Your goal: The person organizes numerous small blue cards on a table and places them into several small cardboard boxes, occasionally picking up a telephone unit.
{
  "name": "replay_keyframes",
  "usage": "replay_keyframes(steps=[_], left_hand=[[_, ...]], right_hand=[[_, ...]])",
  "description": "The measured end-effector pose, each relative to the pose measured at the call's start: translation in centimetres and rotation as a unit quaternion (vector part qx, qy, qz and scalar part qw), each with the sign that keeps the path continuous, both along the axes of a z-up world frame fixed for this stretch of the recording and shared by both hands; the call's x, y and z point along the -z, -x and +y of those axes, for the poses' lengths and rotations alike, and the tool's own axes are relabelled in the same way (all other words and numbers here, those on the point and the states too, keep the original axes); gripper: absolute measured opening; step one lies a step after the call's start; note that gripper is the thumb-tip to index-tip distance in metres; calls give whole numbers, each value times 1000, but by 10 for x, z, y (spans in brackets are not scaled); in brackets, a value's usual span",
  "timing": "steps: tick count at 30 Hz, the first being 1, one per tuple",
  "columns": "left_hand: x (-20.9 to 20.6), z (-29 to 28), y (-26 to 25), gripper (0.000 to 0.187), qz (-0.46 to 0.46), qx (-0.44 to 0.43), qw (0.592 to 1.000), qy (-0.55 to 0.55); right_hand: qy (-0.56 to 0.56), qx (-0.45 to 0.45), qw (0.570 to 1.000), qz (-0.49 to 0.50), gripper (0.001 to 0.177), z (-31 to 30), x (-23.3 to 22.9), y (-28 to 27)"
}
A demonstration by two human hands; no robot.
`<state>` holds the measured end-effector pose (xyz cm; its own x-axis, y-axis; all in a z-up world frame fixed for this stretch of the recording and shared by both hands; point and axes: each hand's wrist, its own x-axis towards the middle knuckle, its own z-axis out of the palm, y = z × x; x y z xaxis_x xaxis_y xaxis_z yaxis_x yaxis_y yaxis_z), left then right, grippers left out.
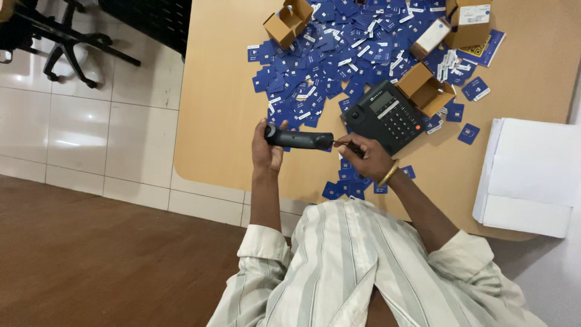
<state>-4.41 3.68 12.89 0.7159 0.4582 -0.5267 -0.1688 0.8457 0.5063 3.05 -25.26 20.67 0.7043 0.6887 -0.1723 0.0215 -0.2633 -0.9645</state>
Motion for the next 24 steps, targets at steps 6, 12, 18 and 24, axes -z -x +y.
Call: replay_keyframes(steps=[6, 12, 18, 24], left_hand=[[20, -16, -13, 16, 72, 44, 994, 67], [19, -62, -29, 45, 136, 173, 975, -35], [3, -100, -53, 66, 157, 251, 942, -159], [32, -117, -81, 70, 153, 259, 899, -317]], right_hand=[[91, 62, 990, 87, 31, -45, -4, 3], [124, 135, 979, 83, 27, -80, 9, 17], [104, 258, 948, 156, 29, -109, 46, 34], [221, 207, 952, -41, 35, -154, 49, 44]])
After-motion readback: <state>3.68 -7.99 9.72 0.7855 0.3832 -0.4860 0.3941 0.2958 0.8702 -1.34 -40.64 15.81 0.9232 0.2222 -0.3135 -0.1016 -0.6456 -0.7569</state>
